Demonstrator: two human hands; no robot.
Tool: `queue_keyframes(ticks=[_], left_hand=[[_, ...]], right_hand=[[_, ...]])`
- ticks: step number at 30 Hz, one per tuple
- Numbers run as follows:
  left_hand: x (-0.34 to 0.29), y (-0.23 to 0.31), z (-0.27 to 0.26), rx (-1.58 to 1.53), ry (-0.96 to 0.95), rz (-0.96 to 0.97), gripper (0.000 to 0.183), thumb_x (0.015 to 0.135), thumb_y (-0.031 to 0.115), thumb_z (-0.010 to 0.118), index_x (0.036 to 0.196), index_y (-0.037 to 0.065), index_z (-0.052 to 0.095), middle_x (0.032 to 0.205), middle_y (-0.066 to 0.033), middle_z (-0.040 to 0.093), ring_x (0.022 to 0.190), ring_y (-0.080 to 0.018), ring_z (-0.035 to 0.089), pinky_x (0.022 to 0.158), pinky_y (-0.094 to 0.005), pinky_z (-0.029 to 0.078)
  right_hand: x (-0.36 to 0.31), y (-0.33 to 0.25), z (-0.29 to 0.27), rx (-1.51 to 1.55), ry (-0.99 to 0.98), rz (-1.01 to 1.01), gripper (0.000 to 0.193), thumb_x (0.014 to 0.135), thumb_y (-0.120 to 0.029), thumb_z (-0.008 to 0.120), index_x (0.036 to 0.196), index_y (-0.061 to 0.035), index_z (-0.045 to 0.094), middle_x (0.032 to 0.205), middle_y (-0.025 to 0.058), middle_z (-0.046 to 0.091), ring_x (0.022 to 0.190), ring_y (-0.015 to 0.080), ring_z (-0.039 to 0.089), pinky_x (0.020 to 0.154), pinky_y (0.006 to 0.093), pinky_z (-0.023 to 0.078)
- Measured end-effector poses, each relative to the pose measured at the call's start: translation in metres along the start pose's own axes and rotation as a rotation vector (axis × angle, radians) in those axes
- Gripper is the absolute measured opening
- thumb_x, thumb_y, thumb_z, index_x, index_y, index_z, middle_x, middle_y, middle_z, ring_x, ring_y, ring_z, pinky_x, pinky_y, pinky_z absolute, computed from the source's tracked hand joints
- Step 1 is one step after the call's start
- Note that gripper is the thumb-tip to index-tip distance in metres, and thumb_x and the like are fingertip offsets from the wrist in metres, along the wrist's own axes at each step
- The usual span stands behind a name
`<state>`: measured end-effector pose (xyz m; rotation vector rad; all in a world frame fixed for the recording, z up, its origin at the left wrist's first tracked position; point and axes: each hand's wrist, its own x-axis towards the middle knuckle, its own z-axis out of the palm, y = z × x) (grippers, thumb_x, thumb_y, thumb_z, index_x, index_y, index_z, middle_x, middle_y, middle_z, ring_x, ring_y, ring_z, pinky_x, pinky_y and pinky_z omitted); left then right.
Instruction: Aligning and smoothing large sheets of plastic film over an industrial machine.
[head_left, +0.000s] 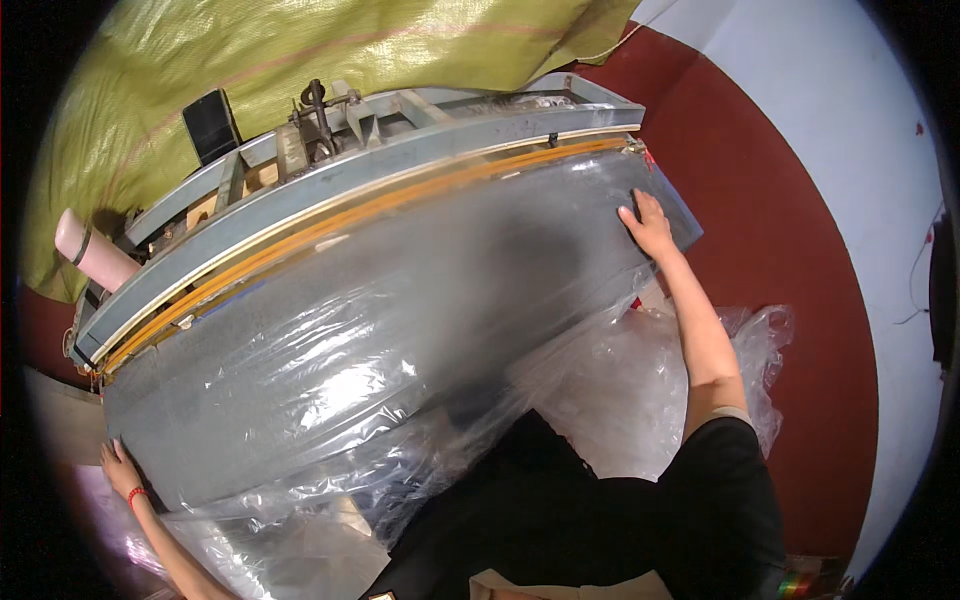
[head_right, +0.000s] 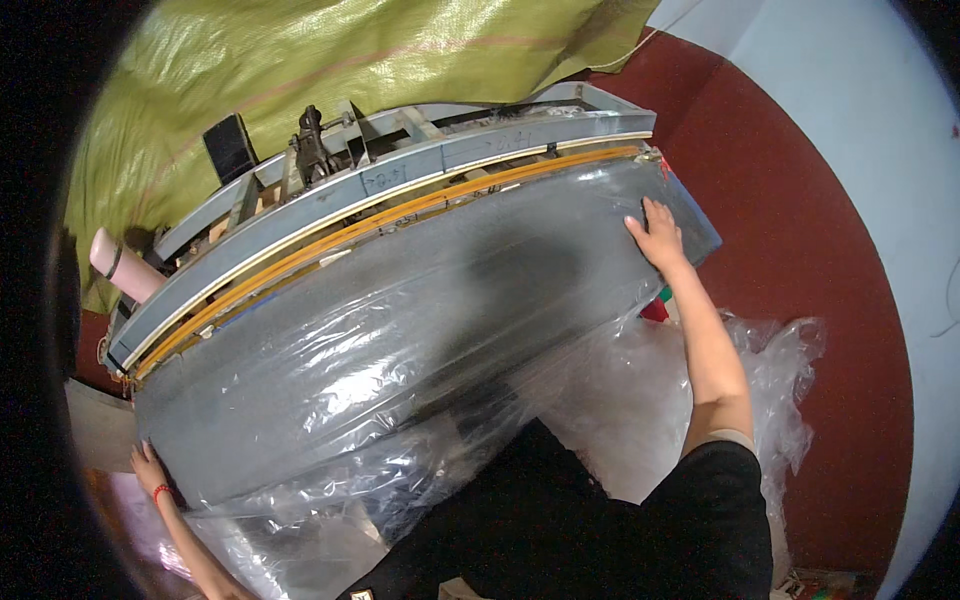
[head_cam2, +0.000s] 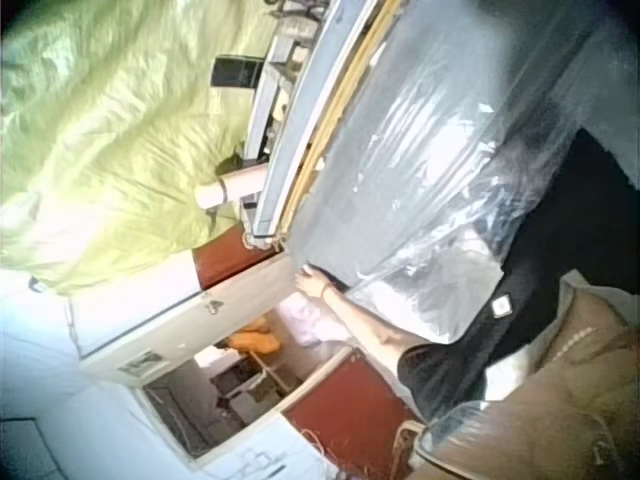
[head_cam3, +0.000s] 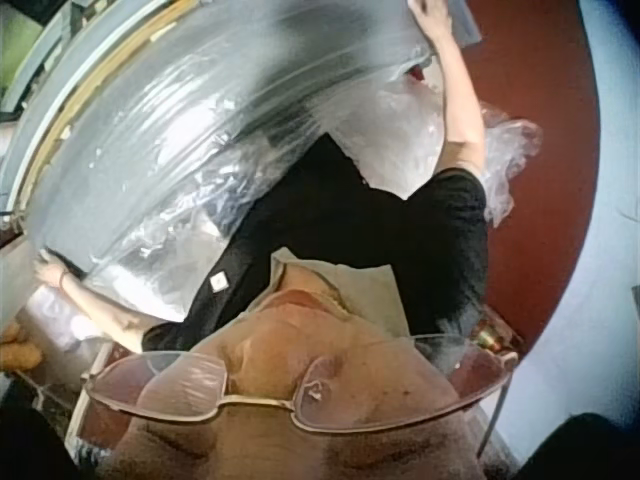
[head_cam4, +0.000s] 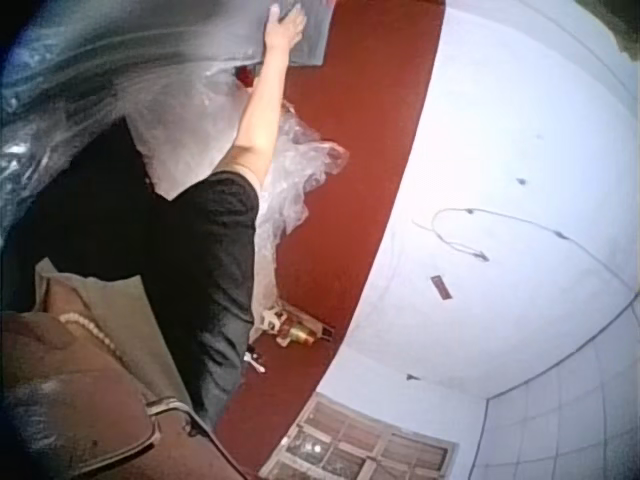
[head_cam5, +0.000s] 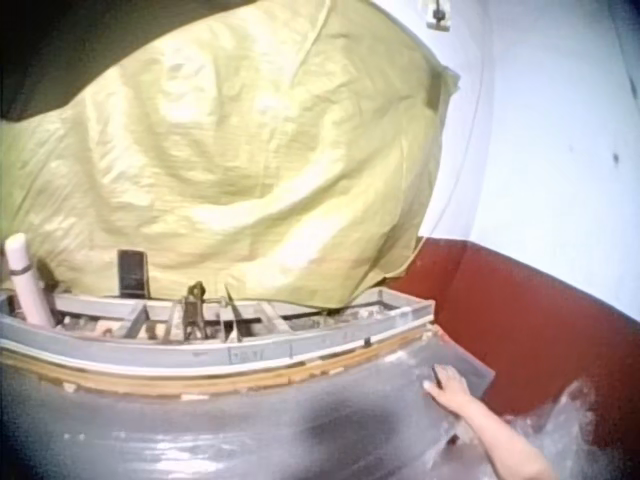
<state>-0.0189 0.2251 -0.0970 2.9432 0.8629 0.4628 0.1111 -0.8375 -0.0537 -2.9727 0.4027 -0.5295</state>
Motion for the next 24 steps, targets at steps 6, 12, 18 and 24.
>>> queue_keyframes(ticks=[6,12,18,24], left_hand=[[-0.069,0.124,-0.022,0.139,0.040,0.181,0.049,0.089,0.034,0.037,0.128,0.006,0.031,0.133,-0.0121,0.030,0.123,-0.0261,0.026,0.100,-0.0347,0.021],[-0.036,0.078,-0.009,0.075,-0.077,0.076,0.051,0.088,0.043,0.031,0.132,0.019,0.024,0.138,-0.0061,0.021,0.127,-0.0267,0.019,0.101,-0.0396,0.016],[-0.022,0.051,-0.014,0.089,-0.097,0.026,0.052,0.088,0.045,0.030,0.132,0.019,0.025,0.138,-0.0073,0.021,0.126,-0.0245,0.020,0.101,-0.0384,0.016],[-0.048,0.025,-0.028,-0.436,0.317,0.015,0.051,0.089,0.036,0.036,0.126,0.001,0.032,0.131,-0.0143,0.032,0.123,-0.0261,0.027,0.102,-0.0323,0.019]], right_hand=[[-0.024,-0.102,-0.022,0.325,0.100,-0.423,0.037,0.075,-0.020,0.059,0.106,-0.0022,0.049,0.110,0.0152,0.049,0.105,0.0308,0.043,0.089,0.0367,0.035],[0.029,-0.033,0.022,0.092,0.010,-0.274,0.053,0.081,-0.040,0.046,0.121,-0.0046,0.040,0.125,0.0151,0.039,0.120,0.0292,0.031,0.098,0.0356,0.026],[-0.001,-0.044,0.005,0.000,-0.186,-0.106,0.059,0.083,-0.051,0.035,0.131,-0.0177,0.027,0.139,0.0059,0.016,0.129,0.0224,0.012,0.098,0.0527,0.014],[0.026,-0.052,0.008,-0.022,-0.098,-0.153,0.056,0.084,-0.046,0.036,0.124,-0.0070,0.037,0.132,0.0107,0.032,0.124,0.0252,0.025,0.100,0.0389,0.021]])
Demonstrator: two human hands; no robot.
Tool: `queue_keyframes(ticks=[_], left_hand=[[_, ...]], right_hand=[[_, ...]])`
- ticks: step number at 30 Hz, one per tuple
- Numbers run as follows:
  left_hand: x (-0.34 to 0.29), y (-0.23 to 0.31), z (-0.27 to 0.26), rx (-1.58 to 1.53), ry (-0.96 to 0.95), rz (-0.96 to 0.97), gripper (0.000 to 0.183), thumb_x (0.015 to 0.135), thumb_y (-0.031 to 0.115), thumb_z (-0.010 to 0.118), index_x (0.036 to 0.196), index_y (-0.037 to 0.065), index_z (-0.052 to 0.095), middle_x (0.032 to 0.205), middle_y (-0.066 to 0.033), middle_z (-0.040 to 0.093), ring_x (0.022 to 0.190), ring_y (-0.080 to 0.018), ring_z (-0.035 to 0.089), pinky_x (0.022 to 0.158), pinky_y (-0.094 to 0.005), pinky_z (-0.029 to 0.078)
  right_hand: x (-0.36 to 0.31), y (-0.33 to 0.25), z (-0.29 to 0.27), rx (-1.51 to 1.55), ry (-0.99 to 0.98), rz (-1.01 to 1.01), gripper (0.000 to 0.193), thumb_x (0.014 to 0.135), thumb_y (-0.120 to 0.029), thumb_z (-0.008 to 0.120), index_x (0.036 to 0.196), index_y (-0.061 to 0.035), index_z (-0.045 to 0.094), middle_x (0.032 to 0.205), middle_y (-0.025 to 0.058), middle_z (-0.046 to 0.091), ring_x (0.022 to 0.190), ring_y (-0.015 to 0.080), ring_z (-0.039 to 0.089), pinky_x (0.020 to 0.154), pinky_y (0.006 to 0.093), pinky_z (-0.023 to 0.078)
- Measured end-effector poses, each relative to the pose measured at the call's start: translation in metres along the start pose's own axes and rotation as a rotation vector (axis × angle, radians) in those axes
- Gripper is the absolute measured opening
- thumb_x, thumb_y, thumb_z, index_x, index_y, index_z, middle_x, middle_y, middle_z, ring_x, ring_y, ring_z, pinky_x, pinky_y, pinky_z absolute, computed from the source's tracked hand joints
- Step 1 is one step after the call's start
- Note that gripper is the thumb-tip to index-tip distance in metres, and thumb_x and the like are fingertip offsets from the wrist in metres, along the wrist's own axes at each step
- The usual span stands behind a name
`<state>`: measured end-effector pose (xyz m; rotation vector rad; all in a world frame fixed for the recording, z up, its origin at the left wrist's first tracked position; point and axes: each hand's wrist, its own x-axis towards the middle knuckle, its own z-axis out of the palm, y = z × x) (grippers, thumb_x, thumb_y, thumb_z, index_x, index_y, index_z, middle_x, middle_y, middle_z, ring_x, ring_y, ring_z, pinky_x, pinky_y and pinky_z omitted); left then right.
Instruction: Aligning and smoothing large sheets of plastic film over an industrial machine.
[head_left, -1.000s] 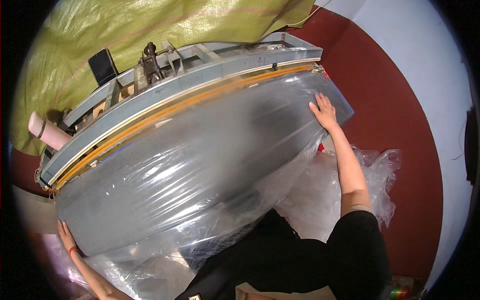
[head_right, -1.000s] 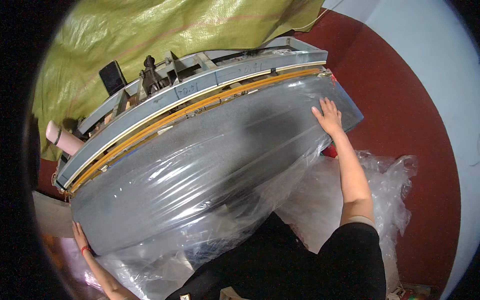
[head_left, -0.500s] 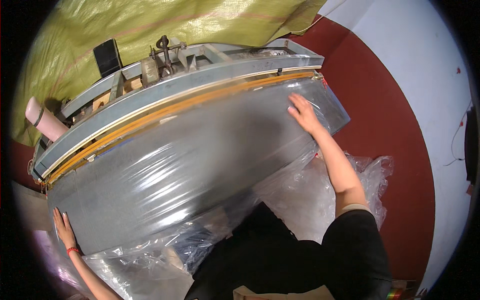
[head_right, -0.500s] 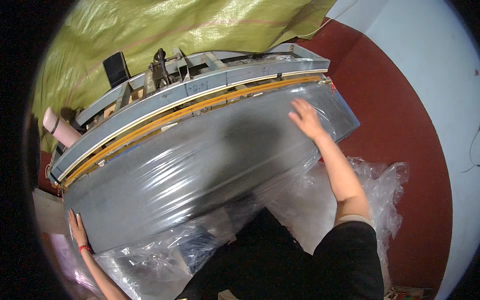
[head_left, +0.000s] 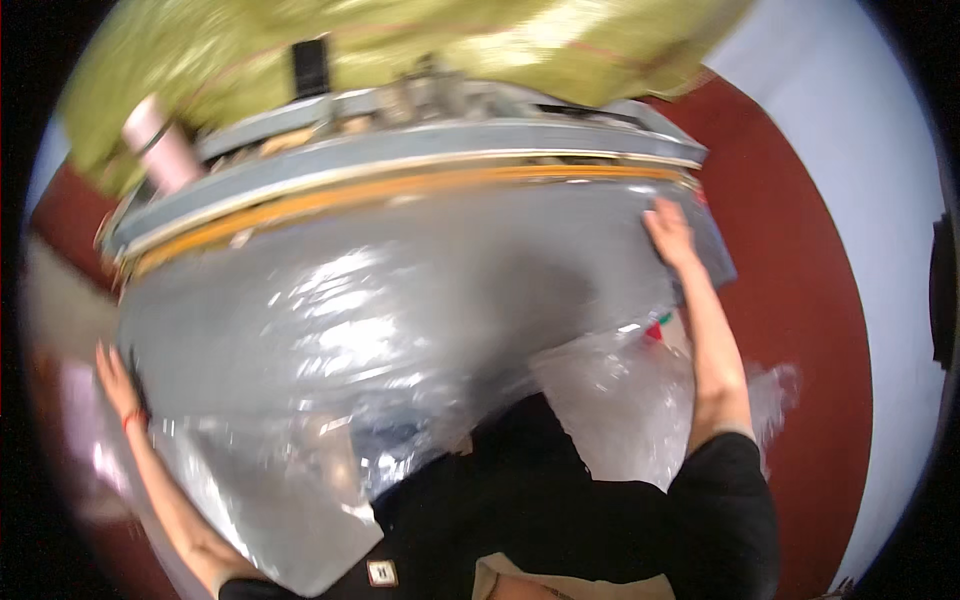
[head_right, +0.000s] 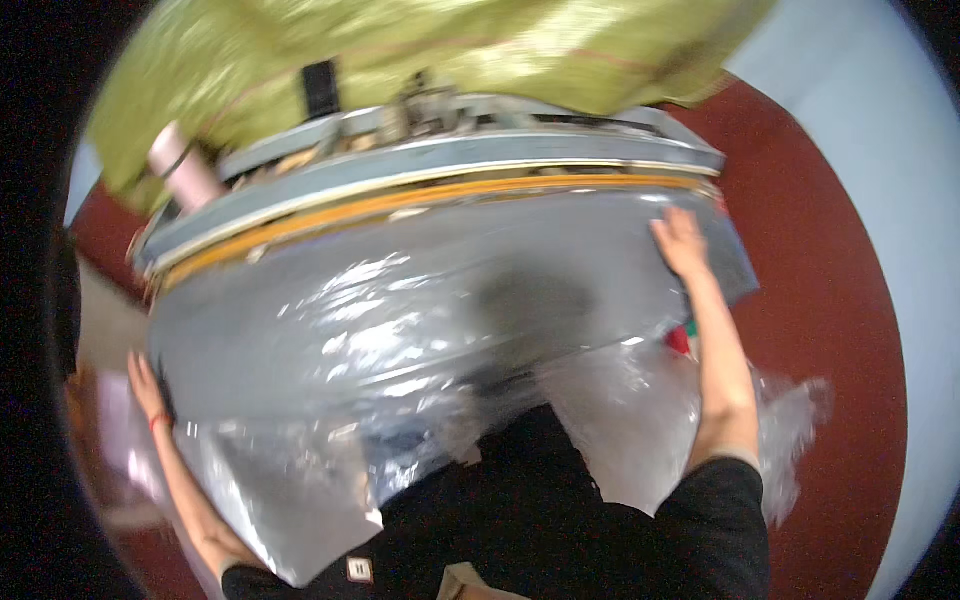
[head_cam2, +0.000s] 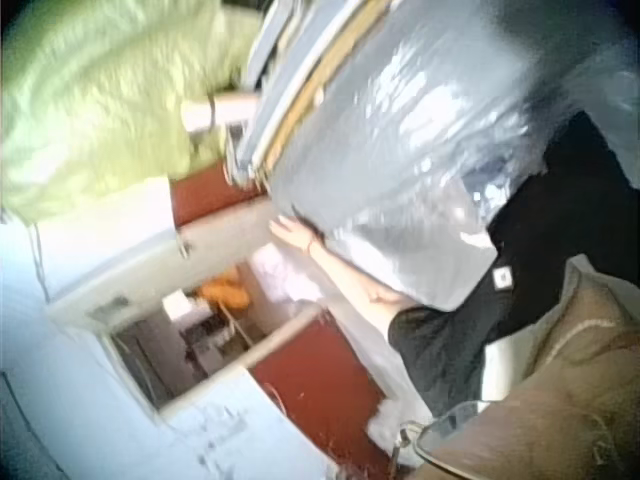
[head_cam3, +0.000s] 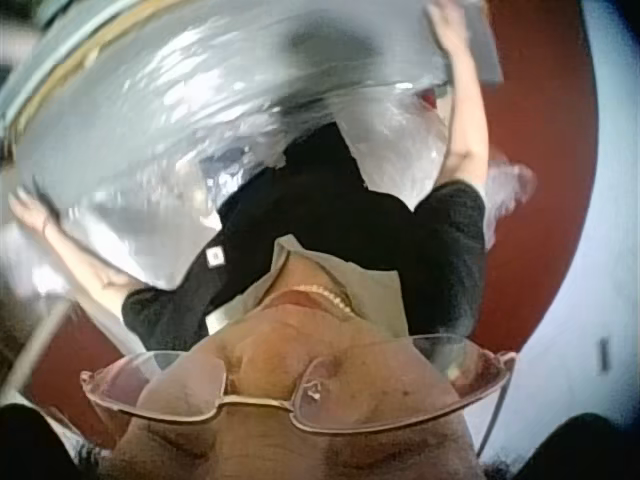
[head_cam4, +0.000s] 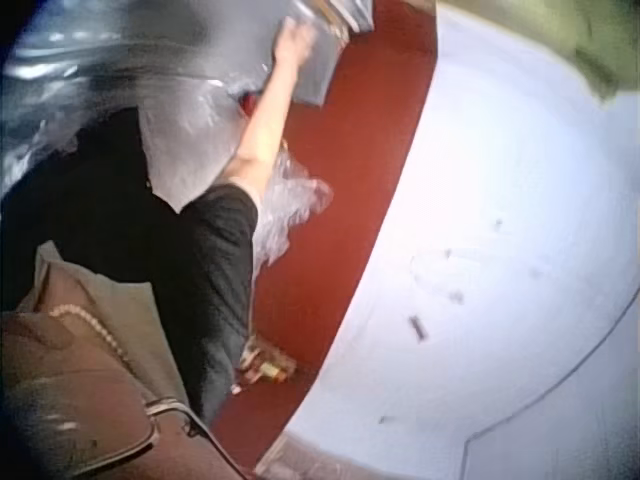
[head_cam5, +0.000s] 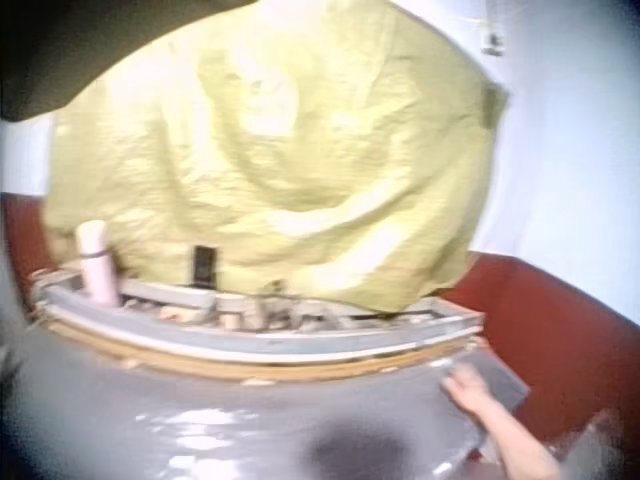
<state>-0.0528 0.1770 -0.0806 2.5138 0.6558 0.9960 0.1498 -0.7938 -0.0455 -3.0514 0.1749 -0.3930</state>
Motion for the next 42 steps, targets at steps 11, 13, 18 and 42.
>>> queue_keyframes(ticks=[11,13,18,42], left_hand=[[-0.382,0.022,-0.159,0.316,0.004,-0.317,0.054,0.080,0.018,0.052,0.127,0.002,0.029,0.133,-0.0163,0.027,0.125,-0.0302,0.021,0.102,-0.0368,0.019],[-0.444,0.010,-0.187,0.436,0.186,-0.625,0.054,0.082,0.021,0.049,0.126,-0.003,0.028,0.132,-0.0198,0.027,0.124,-0.0313,0.022,0.101,-0.0368,0.020],[-0.570,-0.035,-0.264,0.734,0.453,-1.200,0.046,0.084,0.024,0.042,0.120,-0.006,0.036,0.125,-0.0208,0.035,0.118,-0.0323,0.030,0.098,-0.0386,0.024],[-0.226,0.235,-0.217,-0.838,-0.158,-0.380,0.030,0.081,0.005,0.049,0.111,0.003,0.052,0.083,0.0018,0.051,0.075,-0.0060,0.047,0.065,-0.0196,0.039]], right_hand=[[0.029,-0.014,0.026,0.411,0.096,-0.281,0.047,0.091,-0.029,0.035,0.124,0.0044,0.033,0.129,0.0193,0.032,0.118,0.0260,0.034,0.099,0.0306,0.024],[0.033,-0.030,0.022,0.476,0.173,-0.303,0.049,0.090,-0.031,0.036,0.125,0.0033,0.033,0.129,0.0182,0.033,0.118,0.0252,0.035,0.098,0.0291,0.027],[0.015,-0.113,0.000,0.455,0.187,-0.492,0.048,0.090,-0.029,0.038,0.124,0.0036,0.033,0.128,0.0171,0.035,0.118,0.0239,0.035,0.097,0.0293,0.027],[-0.157,-0.379,-0.086,1.012,-0.429,-0.869,0.024,0.079,-0.009,0.056,0.101,-0.0010,0.057,0.095,0.0081,0.060,0.088,0.0140,0.055,0.078,0.0254,0.043]])
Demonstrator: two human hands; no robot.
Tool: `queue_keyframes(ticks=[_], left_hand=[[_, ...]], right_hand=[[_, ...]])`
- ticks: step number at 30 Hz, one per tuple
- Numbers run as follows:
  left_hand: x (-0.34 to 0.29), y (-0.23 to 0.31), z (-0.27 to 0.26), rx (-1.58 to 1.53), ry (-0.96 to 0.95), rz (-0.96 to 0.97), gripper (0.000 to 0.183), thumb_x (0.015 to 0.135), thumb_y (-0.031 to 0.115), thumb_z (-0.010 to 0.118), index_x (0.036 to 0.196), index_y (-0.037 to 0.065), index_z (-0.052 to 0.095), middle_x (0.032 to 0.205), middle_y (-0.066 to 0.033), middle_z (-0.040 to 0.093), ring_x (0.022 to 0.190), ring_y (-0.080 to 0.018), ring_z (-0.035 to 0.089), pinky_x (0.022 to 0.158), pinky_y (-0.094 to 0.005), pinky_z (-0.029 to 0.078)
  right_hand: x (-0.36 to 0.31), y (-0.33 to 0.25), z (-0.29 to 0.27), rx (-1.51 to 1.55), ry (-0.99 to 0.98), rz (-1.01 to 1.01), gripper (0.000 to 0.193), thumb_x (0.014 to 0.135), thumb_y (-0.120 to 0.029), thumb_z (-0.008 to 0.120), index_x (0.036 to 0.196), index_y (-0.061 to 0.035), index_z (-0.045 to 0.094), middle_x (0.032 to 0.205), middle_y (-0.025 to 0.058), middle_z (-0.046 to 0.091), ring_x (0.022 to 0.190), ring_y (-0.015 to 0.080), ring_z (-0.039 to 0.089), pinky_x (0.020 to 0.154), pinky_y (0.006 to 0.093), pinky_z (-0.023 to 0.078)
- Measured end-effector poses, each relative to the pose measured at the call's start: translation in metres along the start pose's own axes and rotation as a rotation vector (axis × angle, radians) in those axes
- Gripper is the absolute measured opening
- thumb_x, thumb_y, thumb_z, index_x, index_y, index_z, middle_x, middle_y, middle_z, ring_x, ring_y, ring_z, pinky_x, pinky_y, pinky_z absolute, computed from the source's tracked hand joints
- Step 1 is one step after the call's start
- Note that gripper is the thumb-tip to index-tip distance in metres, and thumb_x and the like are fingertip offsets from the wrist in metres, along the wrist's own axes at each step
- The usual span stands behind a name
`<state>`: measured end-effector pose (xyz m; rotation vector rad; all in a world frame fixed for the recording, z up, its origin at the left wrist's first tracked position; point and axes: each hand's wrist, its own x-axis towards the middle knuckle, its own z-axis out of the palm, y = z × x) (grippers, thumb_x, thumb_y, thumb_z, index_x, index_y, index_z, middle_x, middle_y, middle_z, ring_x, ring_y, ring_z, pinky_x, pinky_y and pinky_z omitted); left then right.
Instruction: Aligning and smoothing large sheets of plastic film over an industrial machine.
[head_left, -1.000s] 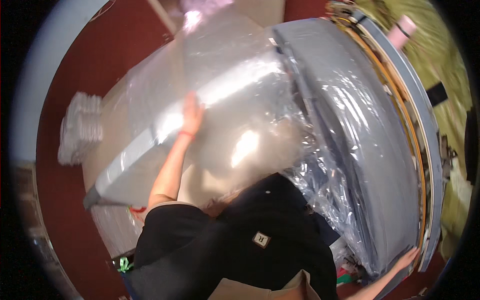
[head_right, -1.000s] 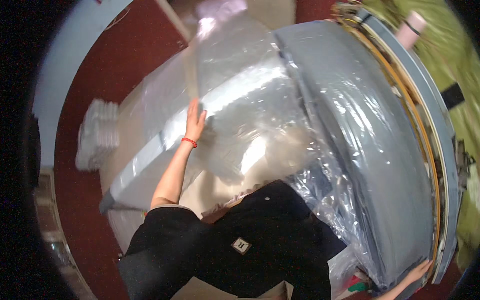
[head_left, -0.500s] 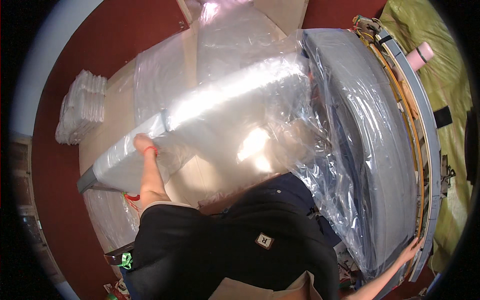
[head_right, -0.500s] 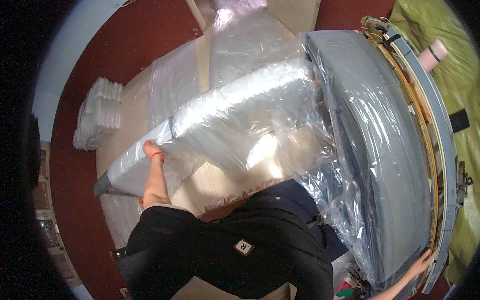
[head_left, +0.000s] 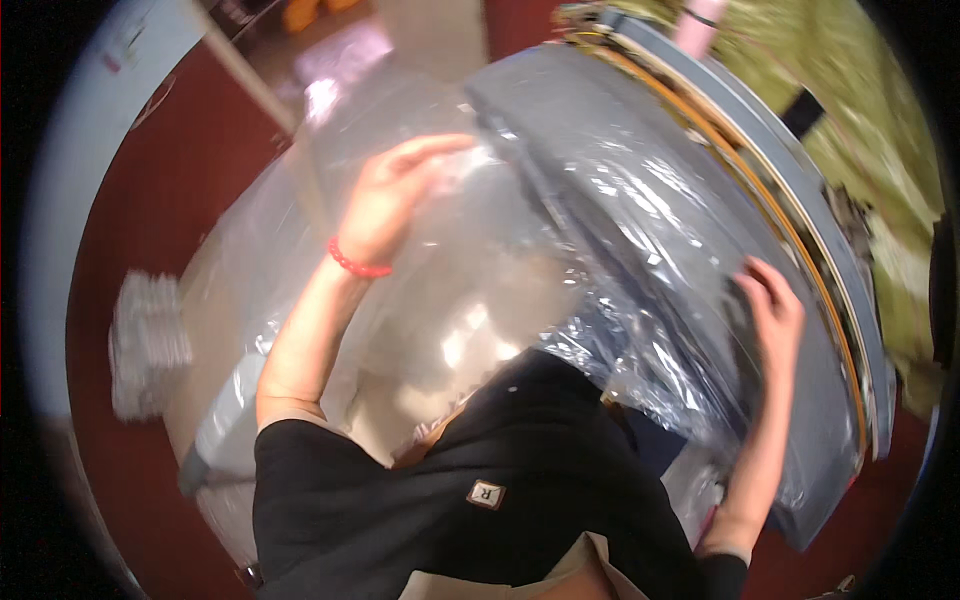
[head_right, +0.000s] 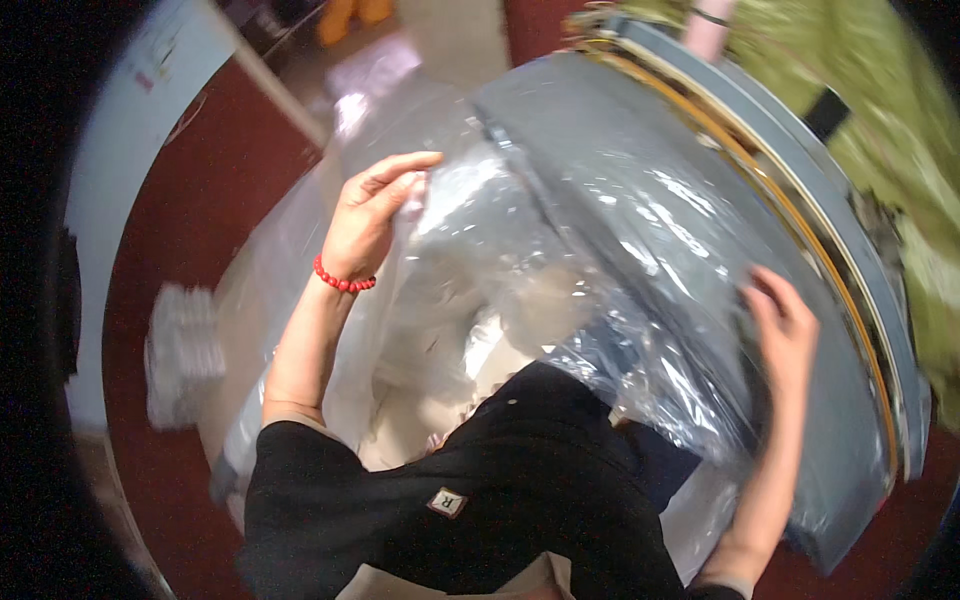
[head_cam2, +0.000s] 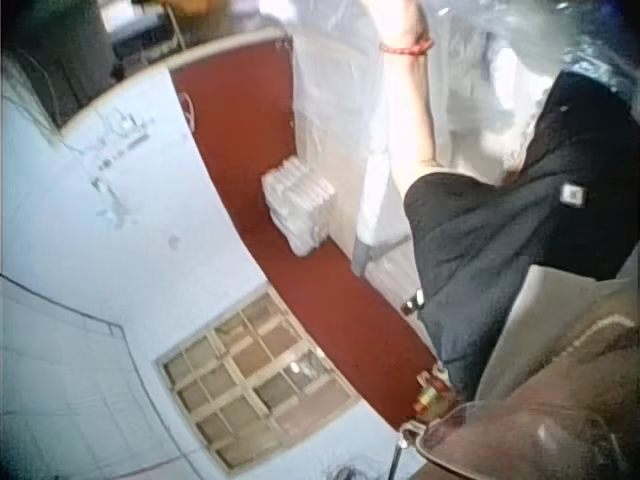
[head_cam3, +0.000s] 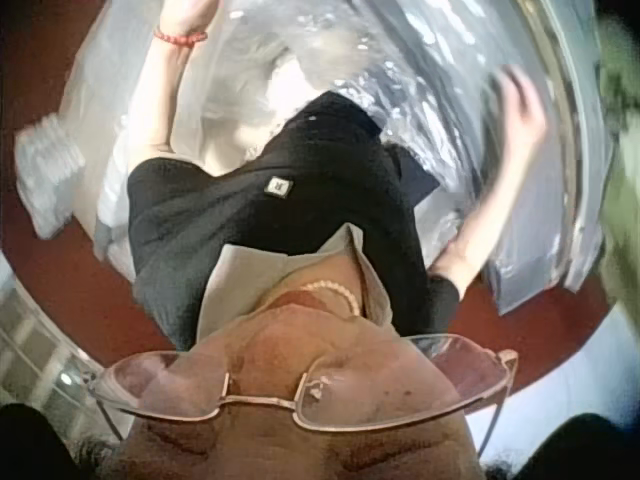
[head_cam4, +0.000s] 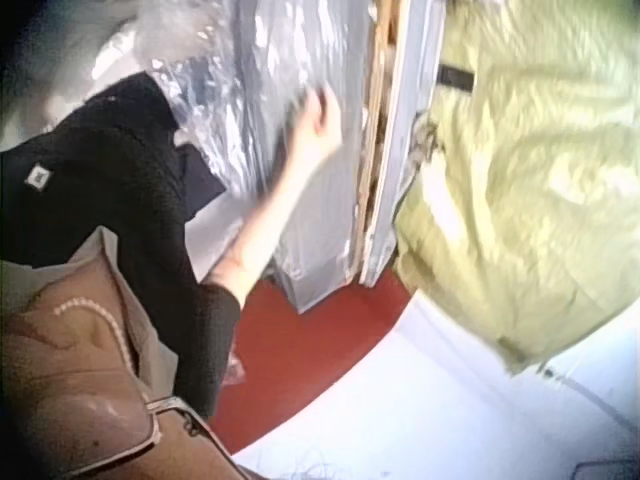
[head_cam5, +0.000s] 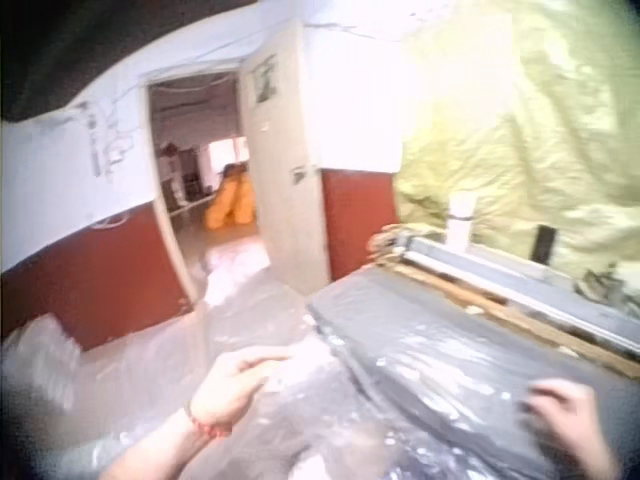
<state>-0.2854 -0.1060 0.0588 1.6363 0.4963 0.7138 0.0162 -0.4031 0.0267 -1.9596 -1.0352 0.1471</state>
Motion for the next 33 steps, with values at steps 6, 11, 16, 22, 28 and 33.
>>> queue_keyframes(ticks=[6,11,16,22,28,33], left_hand=[[0.051,0.067,0.140,0.622,-0.394,0.811,0.037,0.070,-0.008,0.050,0.105,0.002,0.055,0.087,-0.0089,0.052,0.078,-0.0208,0.053,0.071,-0.0251,0.041],[0.117,0.077,0.136,0.946,0.076,1.149,0.020,0.065,-0.012,0.052,0.079,0.000,0.057,0.082,-0.0087,0.052,0.075,-0.0212,0.053,0.067,-0.0255,0.042],[0.135,0.078,0.158,0.615,-0.041,0.988,0.008,0.070,-0.001,0.056,0.078,0.000,0.054,0.080,-0.0054,0.051,0.074,-0.0159,0.050,0.067,-0.0253,0.042],[0.100,0.089,0.242,0.067,-0.584,0.395,0.005,0.082,0.008,0.049,0.084,0.006,0.045,0.073,0.0024,0.046,0.062,-0.0036,0.042,0.056,-0.0172,0.035],[0.158,0.124,0.210,0.086,-0.050,0.617,0.010,0.079,0.008,0.055,0.087,0.002,0.056,0.069,0.0029,0.051,0.062,-0.0034,0.045,0.056,-0.0171,0.038],[0.204,0.079,0.167,0.189,-0.035,0.425,0.007,0.081,0.012,0.053,0.084,0.006,0.054,0.064,0.0067,0.045,0.055,0.0002,0.037,0.047,-0.0133,0.027]], right_hand=[[0.008,-0.092,0.063,0.977,-0.324,-0.102,0.052,0.074,-0.004,0.060,0.121,-0.0043,0.038,0.096,0.0076,0.055,0.086,0.0135,0.054,0.073,0.0246,0.043],[-0.043,-0.055,0.041,0.838,-0.778,0.130,0.012,0.076,-0.002,0.058,0.088,-0.0011,0.056,0.056,-0.0002,0.053,0.052,0.0072,0.052,0.060,0.0208,0.044],[-0.078,0.007,-0.001,0.803,-0.380,0.017,0.015,0.072,-0.001,0.059,0.086,-0.0024,0.059,0.081,0.0016,0.058,0.075,0.0073,0.053,0.063,0.0206,0.042],[-0.040,-0.044,-0.004,1.251,-0.161,0.015,0.029,0.075,-0.011,0.060,0.102,-0.0035,0.052,0.090,0.0041,0.055,0.082,0.0101,0.053,0.067,0.0216,0.042],[-0.111,0.002,-0.009,0.556,-0.590,0.158,0.017,0.075,-0.013,0.061,0.088,-0.0036,0.059,0.056,0.0014,0.056,0.052,0.0071,0.053,0.050,0.0225,0.043],[-0.218,0.097,-0.148,0.096,0.210,0.386,0.010,0.072,-0.013,0.063,0.074,-0.0036,0.059,0.061,-0.0026,0.053,0.054,0.0052,0.047,0.046,0.0226,0.038]])
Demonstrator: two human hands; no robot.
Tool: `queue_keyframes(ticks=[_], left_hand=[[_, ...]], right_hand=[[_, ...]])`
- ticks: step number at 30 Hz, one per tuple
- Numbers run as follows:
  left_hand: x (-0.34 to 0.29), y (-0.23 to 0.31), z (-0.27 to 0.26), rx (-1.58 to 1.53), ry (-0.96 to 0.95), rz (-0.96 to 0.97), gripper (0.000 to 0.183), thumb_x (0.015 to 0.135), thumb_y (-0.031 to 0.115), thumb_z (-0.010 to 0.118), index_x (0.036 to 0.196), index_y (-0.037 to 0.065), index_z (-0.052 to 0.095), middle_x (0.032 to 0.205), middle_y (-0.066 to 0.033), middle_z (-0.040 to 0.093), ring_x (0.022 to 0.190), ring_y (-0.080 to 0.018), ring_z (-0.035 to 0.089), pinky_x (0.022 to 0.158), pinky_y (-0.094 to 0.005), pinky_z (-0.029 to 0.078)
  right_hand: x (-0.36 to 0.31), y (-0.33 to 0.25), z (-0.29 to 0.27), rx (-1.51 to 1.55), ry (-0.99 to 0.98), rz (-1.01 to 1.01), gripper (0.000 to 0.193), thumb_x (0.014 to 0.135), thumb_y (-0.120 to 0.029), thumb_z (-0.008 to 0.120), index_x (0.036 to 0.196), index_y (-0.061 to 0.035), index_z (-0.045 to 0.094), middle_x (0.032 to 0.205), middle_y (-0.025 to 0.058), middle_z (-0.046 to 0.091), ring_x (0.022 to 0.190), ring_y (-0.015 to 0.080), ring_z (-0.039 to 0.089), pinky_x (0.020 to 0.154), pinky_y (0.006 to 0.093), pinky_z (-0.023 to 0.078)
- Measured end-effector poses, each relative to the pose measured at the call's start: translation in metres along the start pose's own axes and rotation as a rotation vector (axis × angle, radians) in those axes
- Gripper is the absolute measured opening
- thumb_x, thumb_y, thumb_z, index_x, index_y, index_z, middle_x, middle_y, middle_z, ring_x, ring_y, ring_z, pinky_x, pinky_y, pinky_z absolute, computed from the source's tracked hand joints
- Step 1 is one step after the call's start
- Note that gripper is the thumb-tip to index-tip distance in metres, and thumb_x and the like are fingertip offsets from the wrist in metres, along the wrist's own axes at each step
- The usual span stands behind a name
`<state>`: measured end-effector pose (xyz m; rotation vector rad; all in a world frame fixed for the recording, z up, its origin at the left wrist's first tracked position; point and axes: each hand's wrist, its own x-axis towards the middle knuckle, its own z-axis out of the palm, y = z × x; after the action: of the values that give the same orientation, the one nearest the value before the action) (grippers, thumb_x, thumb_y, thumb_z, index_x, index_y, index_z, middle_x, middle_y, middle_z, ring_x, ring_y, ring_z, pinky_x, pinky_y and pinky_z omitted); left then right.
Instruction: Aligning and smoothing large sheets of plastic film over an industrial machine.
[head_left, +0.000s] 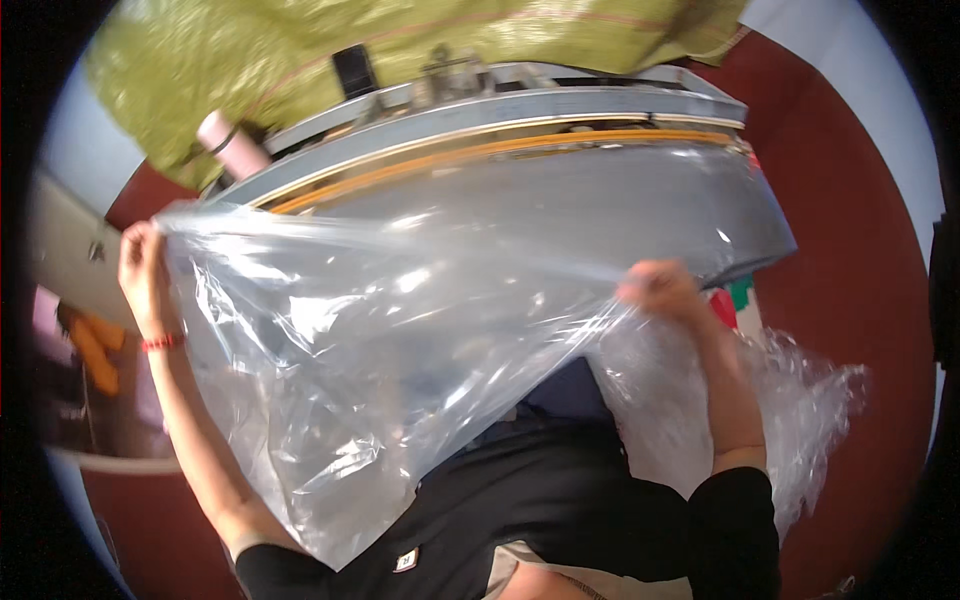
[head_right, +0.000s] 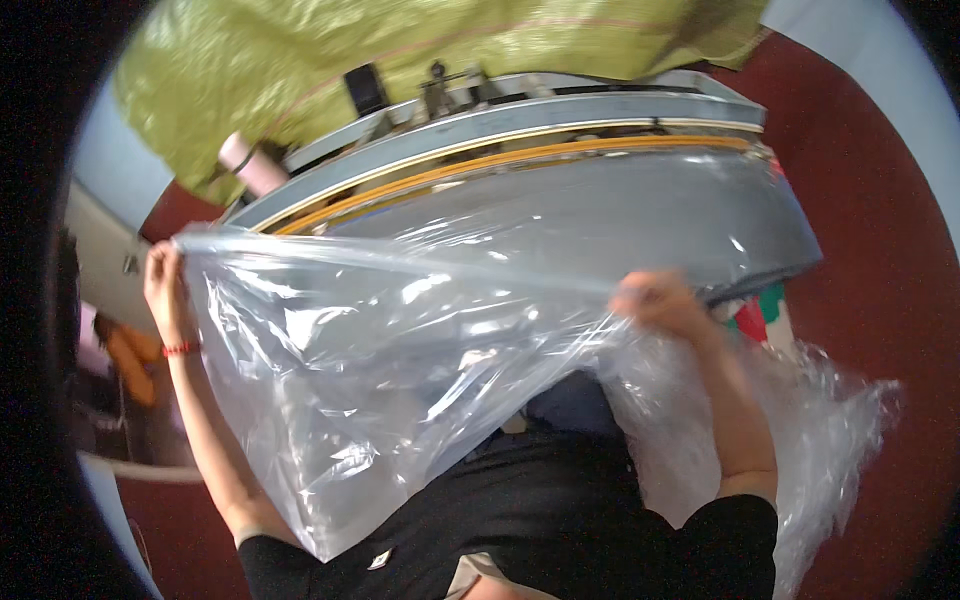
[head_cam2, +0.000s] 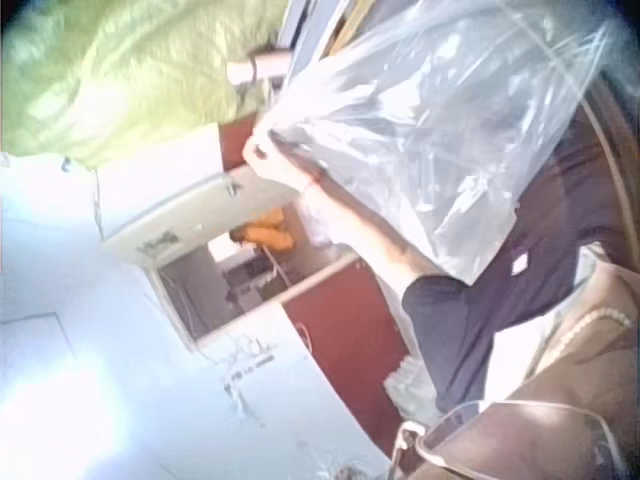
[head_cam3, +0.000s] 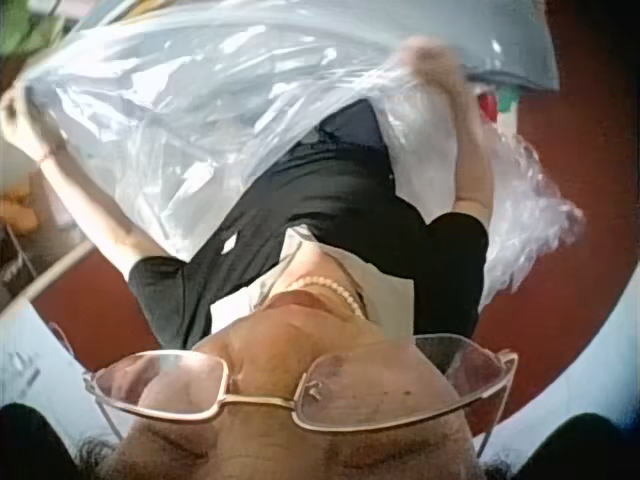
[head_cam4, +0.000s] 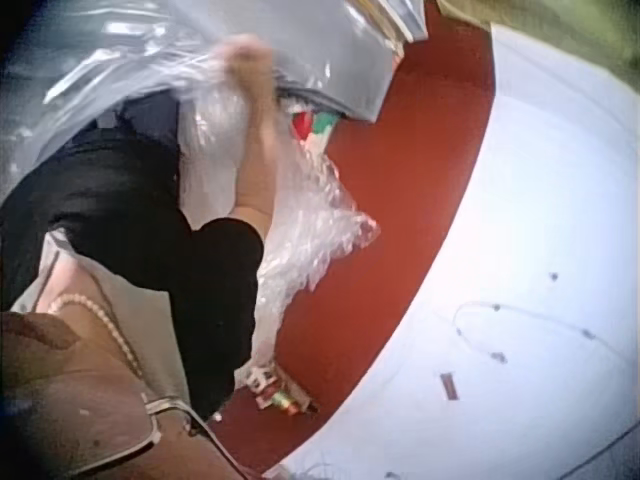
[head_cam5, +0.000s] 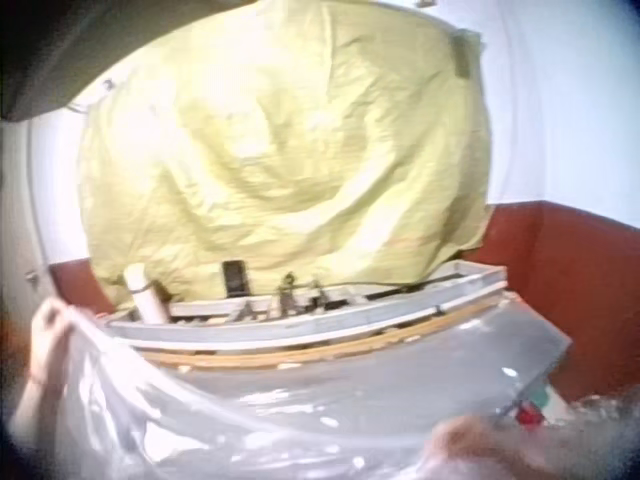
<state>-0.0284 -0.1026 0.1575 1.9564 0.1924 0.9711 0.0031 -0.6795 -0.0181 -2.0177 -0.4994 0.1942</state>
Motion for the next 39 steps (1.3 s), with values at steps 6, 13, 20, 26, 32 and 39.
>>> queue_keyframes(ticks=[6,13,20,26,32,39], left_hand=[[-0.061,-0.020,0.078,-0.284,-0.302,-0.123,0.006,0.082,0.013,0.054,0.078,0.010,0.051,0.060,0.0097,0.035,0.052,0.0002,0.027,0.045,-0.0156,0.020],[-0.086,-0.122,0.119,0.036,-0.542,-0.341,0.011,0.076,0.013,0.058,0.068,0.010,0.051,0.060,0.0094,0.040,0.052,-0.0010,0.032,0.047,-0.0161,0.024],[-0.101,-0.123,0.112,0.042,-0.549,-0.461,0.010,0.076,0.011,0.058,0.069,0.010,0.051,0.062,0.0083,0.043,0.055,-0.0010,0.035,0.050,-0.0159,0.027],[-0.103,-0.139,0.108,-0.104,-0.487,-0.461,0.009,0.078,0.010,0.057,0.071,0.011,0.051,0.061,0.0093,0.041,0.053,-0.0002,0.032,0.048,-0.0150,0.024],[-0.104,-0.138,0.104,-0.181,-0.449,-0.482,0.009,0.079,0.012,0.057,0.074,0.010,0.050,0.060,0.0094,0.041,0.049,0.0011,0.030,0.044,-0.0139,0.021],[-0.105,-0.138,0.105,-0.183,-0.450,-0.461,0.009,0.079,0.013,0.057,0.074,0.010,0.050,0.060,0.0094,0.040,0.050,0.0008,0.030,0.045,-0.0142,0.022]], right_hand=[[-0.029,-0.016,-0.147,0.489,0.967,-0.240,0.024,0.070,-0.002,0.061,0.092,-0.0036,0.050,0.082,0.0033,0.057,0.072,0.0094,0.054,0.065,0.0209,0.043],[0.002,0.090,-0.161,0.251,0.917,0.093,0.038,0.066,-0.005,0.066,0.100,-0.0009,0.050,0.068,0.0028,0.055,0.057,0.0095,0.050,0.050,0.0224,0.041],[-0.003,0.143,-0.148,-0.045,0.911,0.201,0.031,0.061,-0.004,0.067,0.090,-0.0018,0.055,0.066,0.0051,0.057,0.053,0.0104,0.051,0.051,0.0230,0.043],[-0.025,0.108,-0.152,-0.181,0.651,0.318,0.030,0.060,-0.004,0.067,0.088,-0.0020,0.056,0.065,0.0070,0.058,0.059,0.0113,0.054,0.053,0.0238,0.043],[-0.035,0.070,-0.161,-0.465,0.476,0.442,0.026,0.060,-0.015,0.071,0.079,-0.0021,0.058,0.065,0.0086,0.058,0.058,0.0160,0.054,0.054,0.0280,0.042],[0.065,0.073,-0.142,-0.639,0.902,0.539,0.030,0.066,-0.034,0.065,0.069,-0.0047,0.062,0.067,0.0120,0.060,0.068,0.0296,0.057,0.062,0.0378,0.045]])
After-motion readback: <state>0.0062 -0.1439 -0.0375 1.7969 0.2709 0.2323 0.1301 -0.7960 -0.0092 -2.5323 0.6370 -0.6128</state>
